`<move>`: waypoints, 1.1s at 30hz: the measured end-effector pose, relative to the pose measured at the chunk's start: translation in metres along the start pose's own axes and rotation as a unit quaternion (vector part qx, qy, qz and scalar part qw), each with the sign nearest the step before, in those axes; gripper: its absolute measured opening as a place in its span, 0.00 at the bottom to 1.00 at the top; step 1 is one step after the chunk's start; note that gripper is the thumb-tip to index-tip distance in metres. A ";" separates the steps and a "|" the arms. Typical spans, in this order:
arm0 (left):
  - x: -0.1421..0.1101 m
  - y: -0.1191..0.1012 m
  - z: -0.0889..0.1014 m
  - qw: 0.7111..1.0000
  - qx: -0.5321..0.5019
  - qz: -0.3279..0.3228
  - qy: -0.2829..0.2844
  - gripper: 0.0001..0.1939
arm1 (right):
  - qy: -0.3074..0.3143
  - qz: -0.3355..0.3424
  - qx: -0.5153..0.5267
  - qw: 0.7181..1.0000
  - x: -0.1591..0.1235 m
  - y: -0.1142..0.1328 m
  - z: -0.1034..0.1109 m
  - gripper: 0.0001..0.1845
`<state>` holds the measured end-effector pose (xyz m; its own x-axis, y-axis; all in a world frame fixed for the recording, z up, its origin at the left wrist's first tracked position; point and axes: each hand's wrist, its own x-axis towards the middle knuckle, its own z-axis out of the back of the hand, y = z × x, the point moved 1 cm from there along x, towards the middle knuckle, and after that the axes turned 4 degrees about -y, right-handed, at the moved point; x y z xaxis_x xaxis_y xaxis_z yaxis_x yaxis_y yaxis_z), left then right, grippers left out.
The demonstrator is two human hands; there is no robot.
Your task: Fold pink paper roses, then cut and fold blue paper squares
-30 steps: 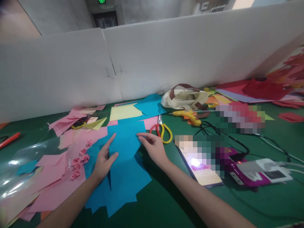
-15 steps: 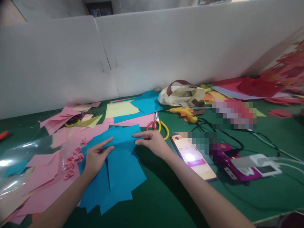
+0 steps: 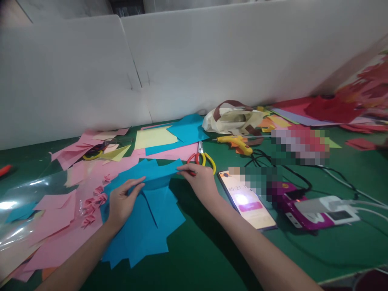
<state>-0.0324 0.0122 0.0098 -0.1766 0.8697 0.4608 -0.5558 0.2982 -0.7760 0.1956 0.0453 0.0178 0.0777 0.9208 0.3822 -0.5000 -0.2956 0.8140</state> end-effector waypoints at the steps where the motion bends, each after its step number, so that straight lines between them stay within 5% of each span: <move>1: 0.000 -0.001 0.000 1.000 0.002 0.001 -0.005 0.10 | -0.005 0.004 -0.009 1.000 0.000 0.000 0.000 0.06; 7: 0.001 -0.001 0.001 0.998 0.000 0.045 -0.035 0.08 | -0.030 0.064 0.023 0.997 0.001 0.004 0.002 0.05; 11: 0.002 0.005 0.000 0.999 0.006 0.041 -0.017 0.06 | 0.008 -0.015 0.124 0.992 0.003 0.005 0.002 0.09; 15: 0.003 0.004 -0.001 0.999 -0.025 -0.009 -0.025 0.06 | 0.051 -0.111 0.280 0.952 0.003 0.005 0.000 0.13; 19: 0.002 -0.001 -0.002 0.983 -0.172 0.007 0.059 0.06 | 0.070 -0.148 0.359 0.919 -0.001 0.006 -0.005 0.12; 23: 0.002 -0.003 0.000 0.983 -0.147 0.069 0.088 0.15 | 0.076 -0.170 0.382 0.905 -0.004 0.005 -0.010 0.11; 33: 0.001 0.000 0.000 0.982 -0.087 0.125 0.109 0.15 | 0.013 -0.225 0.377 0.899 -0.005 0.004 -0.015 0.12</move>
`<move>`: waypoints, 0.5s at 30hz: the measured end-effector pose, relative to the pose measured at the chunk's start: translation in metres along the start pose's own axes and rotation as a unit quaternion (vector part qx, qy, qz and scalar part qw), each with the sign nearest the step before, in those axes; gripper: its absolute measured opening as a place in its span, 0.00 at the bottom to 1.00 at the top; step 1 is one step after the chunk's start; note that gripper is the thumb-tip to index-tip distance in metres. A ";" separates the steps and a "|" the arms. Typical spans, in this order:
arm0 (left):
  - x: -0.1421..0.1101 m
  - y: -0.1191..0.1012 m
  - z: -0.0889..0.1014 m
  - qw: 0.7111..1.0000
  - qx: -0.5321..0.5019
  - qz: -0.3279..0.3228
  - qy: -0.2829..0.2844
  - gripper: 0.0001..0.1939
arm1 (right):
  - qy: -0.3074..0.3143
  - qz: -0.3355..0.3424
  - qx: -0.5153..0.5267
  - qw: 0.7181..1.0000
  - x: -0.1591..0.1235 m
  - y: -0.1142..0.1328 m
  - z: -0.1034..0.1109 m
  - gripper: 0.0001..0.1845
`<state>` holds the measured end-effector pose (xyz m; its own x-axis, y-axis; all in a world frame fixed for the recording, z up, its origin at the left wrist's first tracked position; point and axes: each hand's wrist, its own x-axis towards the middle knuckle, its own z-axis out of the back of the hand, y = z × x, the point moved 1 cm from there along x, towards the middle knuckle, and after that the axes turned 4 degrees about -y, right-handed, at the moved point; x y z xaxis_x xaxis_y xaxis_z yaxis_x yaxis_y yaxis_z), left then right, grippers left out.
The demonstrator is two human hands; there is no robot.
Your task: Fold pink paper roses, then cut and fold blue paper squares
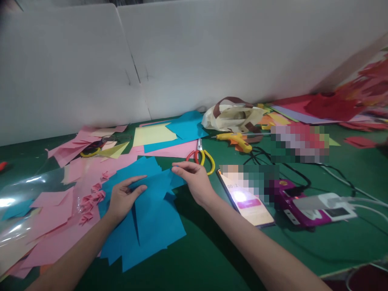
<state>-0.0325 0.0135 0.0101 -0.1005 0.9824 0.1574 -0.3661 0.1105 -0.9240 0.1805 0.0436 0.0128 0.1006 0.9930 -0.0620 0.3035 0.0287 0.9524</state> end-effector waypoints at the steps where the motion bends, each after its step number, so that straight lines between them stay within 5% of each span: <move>1: 0.000 0.001 0.000 1.000 -0.003 0.005 0.001 0.15 | 0.005 -0.008 -0.001 1.000 0.000 0.000 0.000 0.12; 9: 0.003 -0.002 0.001 0.999 -0.019 0.036 0.028 0.18 | -0.016 0.014 -0.033 0.999 -0.003 0.005 -0.001 0.13; 15: 0.005 0.004 0.002 0.994 -0.072 0.071 -0.048 0.26 | 0.031 0.004 -0.071 0.997 -0.004 0.005 0.001 0.13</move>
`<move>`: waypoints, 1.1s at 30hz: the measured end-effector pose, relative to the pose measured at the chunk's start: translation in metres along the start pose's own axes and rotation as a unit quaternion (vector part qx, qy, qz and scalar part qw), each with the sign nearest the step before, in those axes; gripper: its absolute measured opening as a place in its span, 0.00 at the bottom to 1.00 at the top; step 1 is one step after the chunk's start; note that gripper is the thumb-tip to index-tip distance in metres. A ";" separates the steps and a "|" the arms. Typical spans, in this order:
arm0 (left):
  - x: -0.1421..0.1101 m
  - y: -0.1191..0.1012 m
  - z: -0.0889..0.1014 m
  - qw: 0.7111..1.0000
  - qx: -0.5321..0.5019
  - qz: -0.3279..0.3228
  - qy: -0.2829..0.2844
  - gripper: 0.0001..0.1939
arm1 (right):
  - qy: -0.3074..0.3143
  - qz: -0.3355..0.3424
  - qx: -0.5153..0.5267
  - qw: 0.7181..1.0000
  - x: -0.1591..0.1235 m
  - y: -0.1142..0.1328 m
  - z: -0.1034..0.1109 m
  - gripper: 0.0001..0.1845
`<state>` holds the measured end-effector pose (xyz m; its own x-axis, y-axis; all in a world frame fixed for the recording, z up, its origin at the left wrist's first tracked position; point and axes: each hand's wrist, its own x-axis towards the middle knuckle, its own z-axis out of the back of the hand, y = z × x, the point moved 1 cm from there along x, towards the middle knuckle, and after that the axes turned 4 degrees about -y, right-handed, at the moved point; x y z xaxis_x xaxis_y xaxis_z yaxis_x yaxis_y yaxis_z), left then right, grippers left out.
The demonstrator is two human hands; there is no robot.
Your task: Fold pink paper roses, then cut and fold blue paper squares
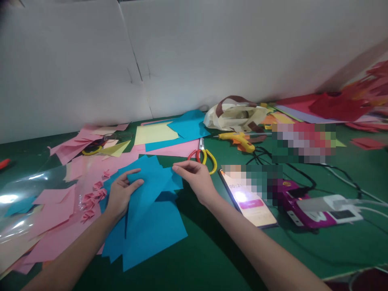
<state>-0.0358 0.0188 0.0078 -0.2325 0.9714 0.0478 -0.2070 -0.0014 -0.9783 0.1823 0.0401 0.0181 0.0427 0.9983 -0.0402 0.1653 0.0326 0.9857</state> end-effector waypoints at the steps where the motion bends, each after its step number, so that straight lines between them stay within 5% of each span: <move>1: 0.000 0.001 0.000 1.000 -0.003 -0.004 -0.005 0.26 | 0.022 0.007 -0.034 0.999 0.000 0.000 0.001 0.15; 6: 0.000 0.003 -0.001 0.998 0.047 -0.045 0.018 0.18 | 0.087 0.043 -0.211 0.973 -0.001 0.002 0.005 0.16; 12: -0.003 0.007 -0.002 0.989 0.122 -0.079 -0.023 0.15 | 0.094 0.059 -0.177 0.978 -0.003 0.003 0.003 0.13; 22: -0.015 0.005 -0.005 0.975 0.190 -0.115 0.030 0.11 | 0.151 0.170 -0.314 0.922 -0.007 0.008 -0.003 0.11; 33: -0.015 0.005 -0.006 0.960 0.241 -0.127 0.070 0.12 | 0.203 0.318 -0.492 0.785 -0.005 0.001 -0.001 0.12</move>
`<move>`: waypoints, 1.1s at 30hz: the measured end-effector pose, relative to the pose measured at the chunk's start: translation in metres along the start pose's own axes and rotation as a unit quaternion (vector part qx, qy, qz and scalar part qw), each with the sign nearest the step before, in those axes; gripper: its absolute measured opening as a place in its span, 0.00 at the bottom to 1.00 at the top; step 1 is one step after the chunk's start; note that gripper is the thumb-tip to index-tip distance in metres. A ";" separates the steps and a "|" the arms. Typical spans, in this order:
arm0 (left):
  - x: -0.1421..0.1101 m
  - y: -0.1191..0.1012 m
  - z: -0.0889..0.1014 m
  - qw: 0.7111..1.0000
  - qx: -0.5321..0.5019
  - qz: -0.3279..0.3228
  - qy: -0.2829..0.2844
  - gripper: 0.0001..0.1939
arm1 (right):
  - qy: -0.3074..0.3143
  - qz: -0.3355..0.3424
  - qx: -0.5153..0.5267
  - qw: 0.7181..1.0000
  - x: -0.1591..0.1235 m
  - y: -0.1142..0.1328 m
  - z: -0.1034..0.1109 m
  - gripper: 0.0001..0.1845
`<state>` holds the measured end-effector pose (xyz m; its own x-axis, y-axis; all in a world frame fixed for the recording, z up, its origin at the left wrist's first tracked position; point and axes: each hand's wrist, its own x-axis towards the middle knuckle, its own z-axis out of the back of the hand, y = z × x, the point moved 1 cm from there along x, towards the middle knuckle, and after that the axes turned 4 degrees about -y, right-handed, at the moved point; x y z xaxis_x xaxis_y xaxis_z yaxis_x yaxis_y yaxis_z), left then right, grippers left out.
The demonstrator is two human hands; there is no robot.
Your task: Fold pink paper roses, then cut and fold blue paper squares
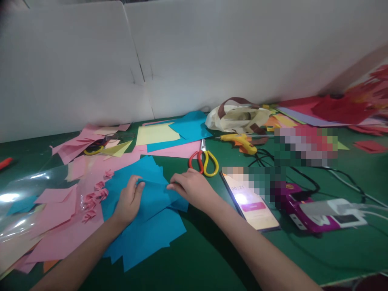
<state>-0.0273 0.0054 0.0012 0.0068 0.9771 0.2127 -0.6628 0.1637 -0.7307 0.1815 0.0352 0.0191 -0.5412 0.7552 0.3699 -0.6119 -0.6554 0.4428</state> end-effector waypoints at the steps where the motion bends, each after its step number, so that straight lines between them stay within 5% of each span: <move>1: -0.001 0.000 0.000 1.000 0.009 -0.001 0.006 0.12 | -0.003 0.020 -0.012 1.000 0.000 0.001 -0.001 0.13; 13: -0.002 -0.005 0.003 0.997 0.067 -0.006 0.037 0.12 | 0.003 0.026 0.014 1.000 -0.002 0.006 -0.003 0.10; 17: -0.004 -0.008 0.002 0.993 0.102 -0.023 0.055 0.12 | -0.046 0.069 0.013 0.996 -0.002 0.010 -0.010 0.13; 22: -0.005 -0.007 0.001 0.991 0.123 -0.032 0.048 0.13 | -0.062 0.047 0.051 0.996 -0.003 0.012 -0.014 0.16; 27: -0.007 -0.008 0.000 0.981 0.170 -0.083 0.038 0.14 | -0.056 0.067 -0.015 0.996 -0.003 0.017 -0.014 0.14; 33: -0.009 -0.007 -0.003 0.973 0.197 -0.121 0.022 0.14 | -0.125 0.080 -0.044 0.988 -0.003 0.026 -0.023 0.19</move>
<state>-0.0205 -0.0040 0.0027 0.2245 0.9224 0.3143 -0.8731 0.3336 -0.3554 0.1541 0.0150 0.0109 -0.4831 0.6142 0.6241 -0.5830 -0.7574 0.2941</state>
